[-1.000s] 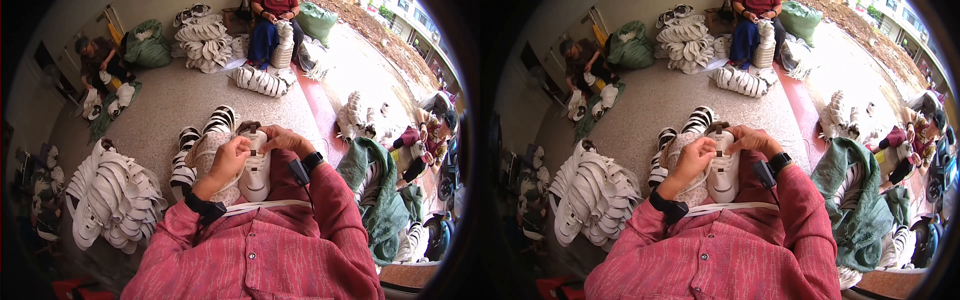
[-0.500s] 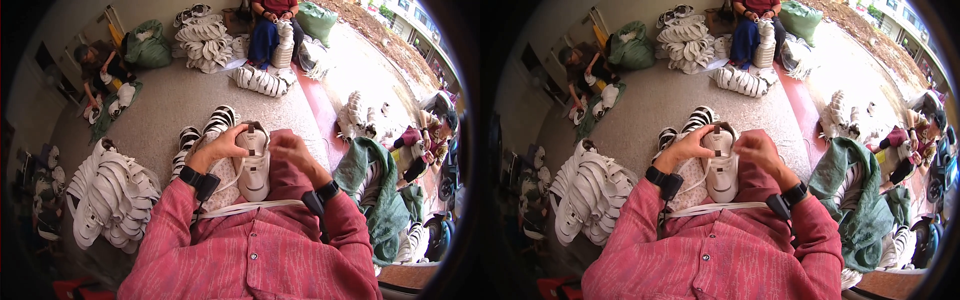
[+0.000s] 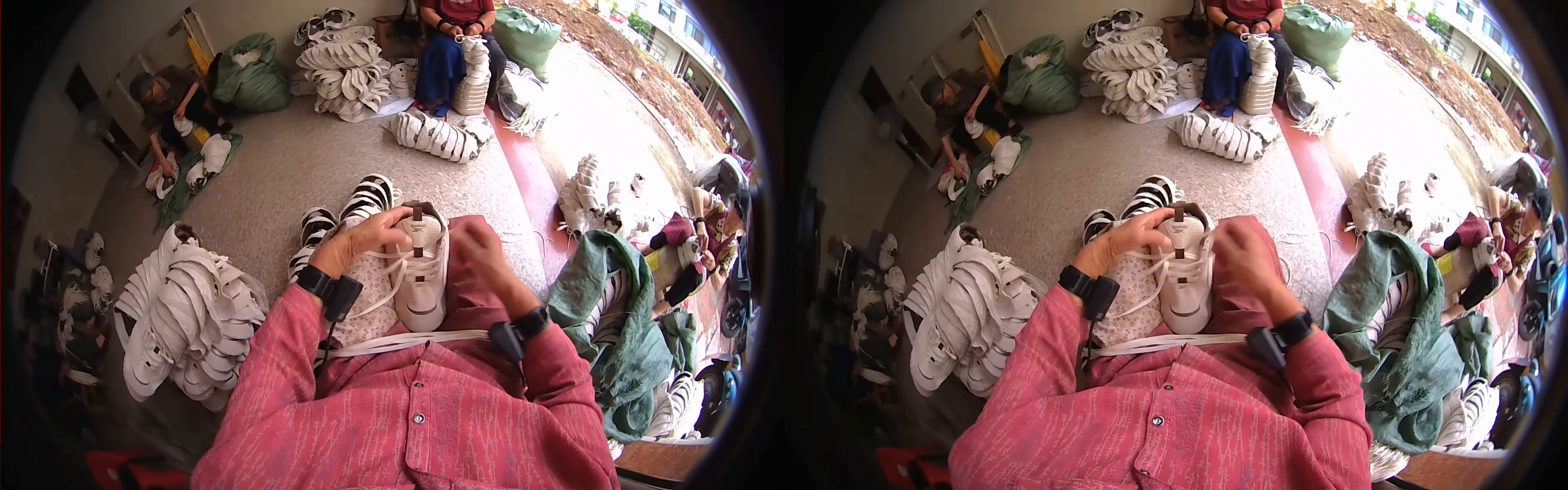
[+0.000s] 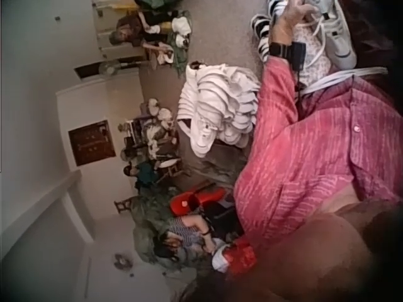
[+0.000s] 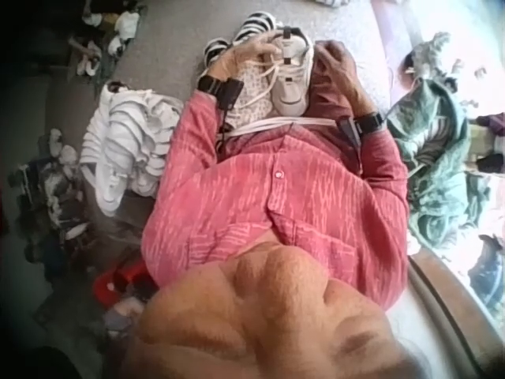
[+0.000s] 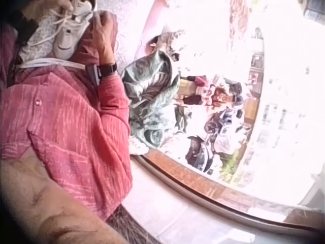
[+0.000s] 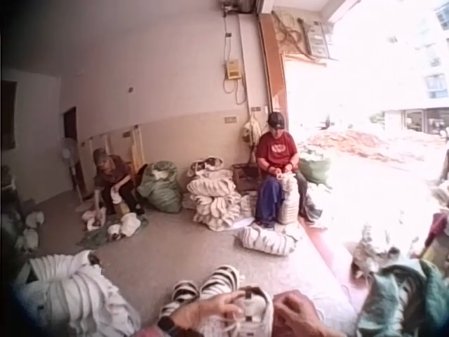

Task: Lacing a series of white and beige athletic shoes in a manufacturing environment.

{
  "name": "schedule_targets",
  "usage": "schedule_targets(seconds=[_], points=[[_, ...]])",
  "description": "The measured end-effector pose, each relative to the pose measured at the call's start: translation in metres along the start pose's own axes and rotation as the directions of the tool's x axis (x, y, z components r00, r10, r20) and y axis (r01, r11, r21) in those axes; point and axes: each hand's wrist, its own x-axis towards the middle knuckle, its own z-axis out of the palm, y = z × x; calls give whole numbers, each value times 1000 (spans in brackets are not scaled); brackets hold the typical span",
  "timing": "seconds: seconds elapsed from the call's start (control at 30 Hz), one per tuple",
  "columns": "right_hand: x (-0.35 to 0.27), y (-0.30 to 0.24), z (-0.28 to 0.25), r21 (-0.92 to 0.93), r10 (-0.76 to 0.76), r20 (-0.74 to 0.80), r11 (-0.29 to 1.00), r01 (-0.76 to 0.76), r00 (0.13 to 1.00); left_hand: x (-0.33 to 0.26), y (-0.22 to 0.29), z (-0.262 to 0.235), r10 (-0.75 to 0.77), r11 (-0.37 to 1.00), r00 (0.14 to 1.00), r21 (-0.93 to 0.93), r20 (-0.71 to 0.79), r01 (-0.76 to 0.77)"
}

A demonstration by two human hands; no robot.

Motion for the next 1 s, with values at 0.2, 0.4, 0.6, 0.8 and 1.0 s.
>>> schedule_targets(seconds=[0.2,0.4,0.6,0.8,1.0], points=[[-15,4,-176,926,54,-293,266,269,955,1,8,-7,-149,988,986,36,-79,153],[-53,32,-271,905,137,-416,157,394,899,19,-25,-9,-67,997,998,-48,-18,66],[-43,89,-247,955,314,-295,106,276,902,19,-29,-2,73,979,996,-189,-42,-80],[-18,95,-210,841,438,-419,518,158,796,2,13,21,462,803,844,532,-273,-268],[-5,-2,-74,291,129,-127,953,-87,983,14,15,45,337,819,937,518,-88,-246]])
